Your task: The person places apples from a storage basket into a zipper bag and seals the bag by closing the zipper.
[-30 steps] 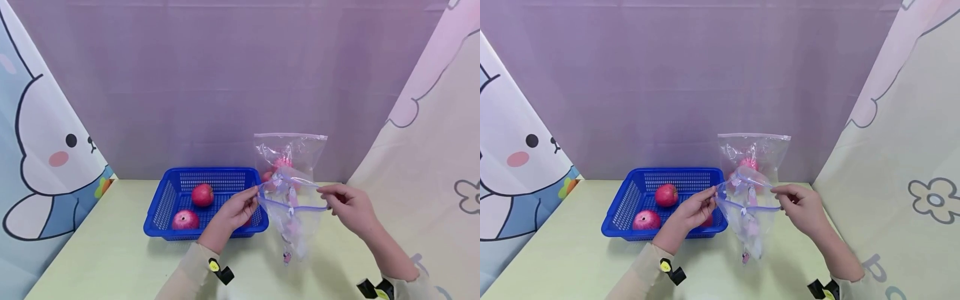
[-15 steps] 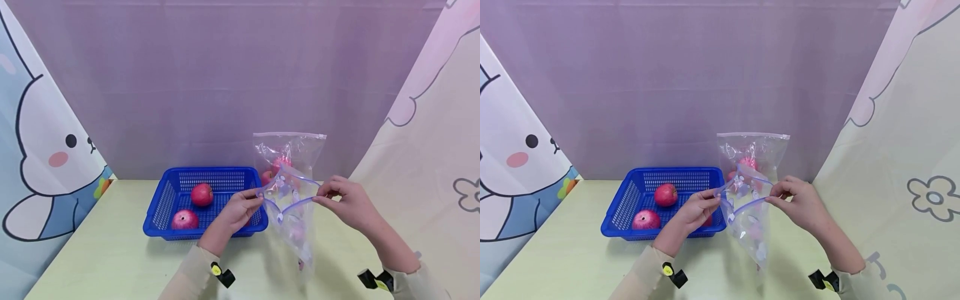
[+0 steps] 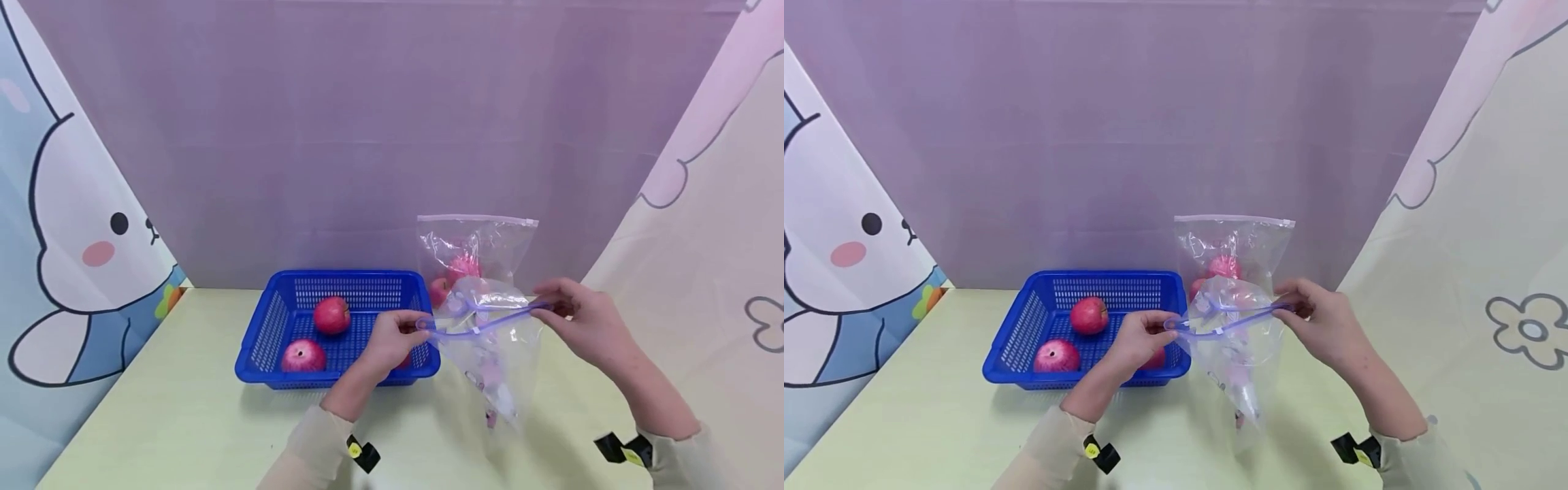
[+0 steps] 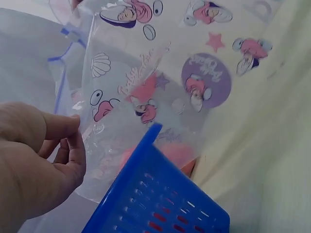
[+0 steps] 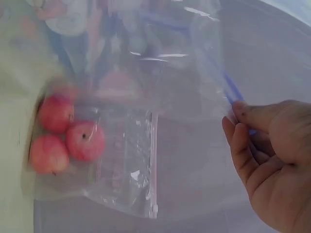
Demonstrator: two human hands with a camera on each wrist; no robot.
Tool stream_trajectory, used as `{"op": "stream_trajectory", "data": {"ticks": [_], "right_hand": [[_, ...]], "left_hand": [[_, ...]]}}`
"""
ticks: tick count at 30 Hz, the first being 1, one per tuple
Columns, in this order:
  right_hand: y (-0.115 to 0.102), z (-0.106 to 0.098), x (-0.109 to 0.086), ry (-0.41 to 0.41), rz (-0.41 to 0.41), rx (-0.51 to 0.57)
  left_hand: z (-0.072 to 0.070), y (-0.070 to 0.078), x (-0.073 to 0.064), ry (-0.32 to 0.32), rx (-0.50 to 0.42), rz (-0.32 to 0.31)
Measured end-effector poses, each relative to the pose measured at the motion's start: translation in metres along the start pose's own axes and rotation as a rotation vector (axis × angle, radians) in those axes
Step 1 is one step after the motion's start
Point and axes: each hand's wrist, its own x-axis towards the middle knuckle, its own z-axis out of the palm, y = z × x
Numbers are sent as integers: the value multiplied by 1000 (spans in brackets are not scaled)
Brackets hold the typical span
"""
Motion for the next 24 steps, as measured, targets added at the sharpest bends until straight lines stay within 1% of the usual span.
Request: {"op": "stream_trajectory", "data": {"ticks": [1, 5, 8, 10, 12, 14, 18, 21, 24], "right_hand": [[1, -1, 0, 2, -16, -21], [2, -4, -1, 22, -65, -68], [-1, -1, 1, 62, -80, -67], [-3, 3, 3, 78, -88, -61], [-6, 9, 5, 77, -94, -50], [-9, 14, 6, 61, -110, -39], [-12, 26, 7, 51, -152, -27], [-12, 32, 7, 44, -161, -13], [-11, 37, 8, 33, -147, -18]], "left_hand": [[-1, 0, 0, 5, 16, 2], [-4, 0, -1, 17, 32, -35], [-3, 0, 0, 29, 19, -37], [-1, 0, 1, 31, -9, -37], [2, 1, 2, 24, -42, -40], [4, 2, 2, 14, -67, -63], [7, 0, 1, -18, -86, -99], [6, -2, 0, -36, -99, -112], [0, -5, -3, -48, -89, -119]]}}
